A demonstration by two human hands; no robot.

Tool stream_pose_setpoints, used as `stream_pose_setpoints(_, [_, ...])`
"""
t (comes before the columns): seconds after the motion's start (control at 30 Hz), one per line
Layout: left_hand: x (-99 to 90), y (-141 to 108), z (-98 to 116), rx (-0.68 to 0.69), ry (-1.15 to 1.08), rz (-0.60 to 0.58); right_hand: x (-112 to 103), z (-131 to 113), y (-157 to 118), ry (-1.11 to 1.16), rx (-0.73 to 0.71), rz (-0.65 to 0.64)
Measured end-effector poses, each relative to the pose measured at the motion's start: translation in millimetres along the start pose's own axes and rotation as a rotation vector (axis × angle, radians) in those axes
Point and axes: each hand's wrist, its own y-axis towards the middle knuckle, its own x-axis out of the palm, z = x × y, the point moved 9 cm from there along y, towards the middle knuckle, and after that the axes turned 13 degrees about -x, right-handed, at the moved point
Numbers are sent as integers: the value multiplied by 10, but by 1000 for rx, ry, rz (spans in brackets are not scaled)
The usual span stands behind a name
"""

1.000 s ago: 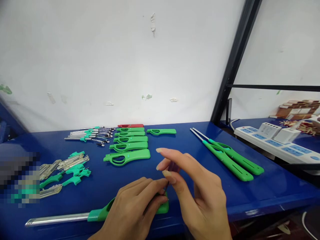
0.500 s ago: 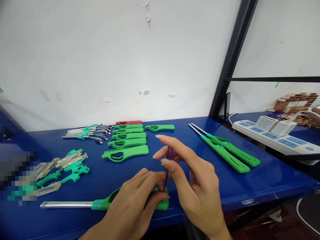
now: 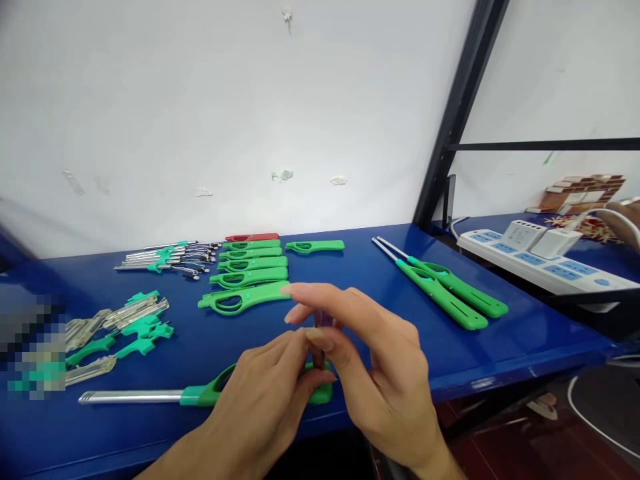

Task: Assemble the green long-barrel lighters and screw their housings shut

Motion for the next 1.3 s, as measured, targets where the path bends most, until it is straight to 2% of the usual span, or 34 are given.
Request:
stream_pose_setpoints(0.1, [-7,1,-6,-10,-7,-8,5,-8,1,-10,7,-1])
stream_pose_setpoints(0.2, [28,7,-4,-16,-13,-68,-5,8,-5,-22,12,-3])
stream_pose_setpoints(0.43, [10,1,52,-27,11,-153,-82,174,-76,-29,55,-35])
stream_pose_setpoints(0.53, [-32,-78,64,6,103,-218,-121,190,-91,-57,53,-22])
stream_pose_setpoints(0.63, [-109,-209,-35,21,227,-265,-93,152,-83,-34,30,-20])
stream_pose_setpoints(0.77, [-308,-371,-245,5,275,-188,-24,96,-57,-16,-17,-9])
stream_pose_setpoints(0.9, [-435,-491,-330,32,247,-55,22,104,-60,-91,-18,-22])
stream_pose_setpoints(1.07, [-376,-565,-339,47,259,-30,81,112,-81,-40,62,-53])
stream_pose_setpoints(1.23, [-356,-579,-352,25,255,-25,100,-33,-46,-38,-35,-19])
stream_pose_setpoints(1.3, [-360,-569,-338,22,248,-35,97,-27,-68,-65,-29,-17])
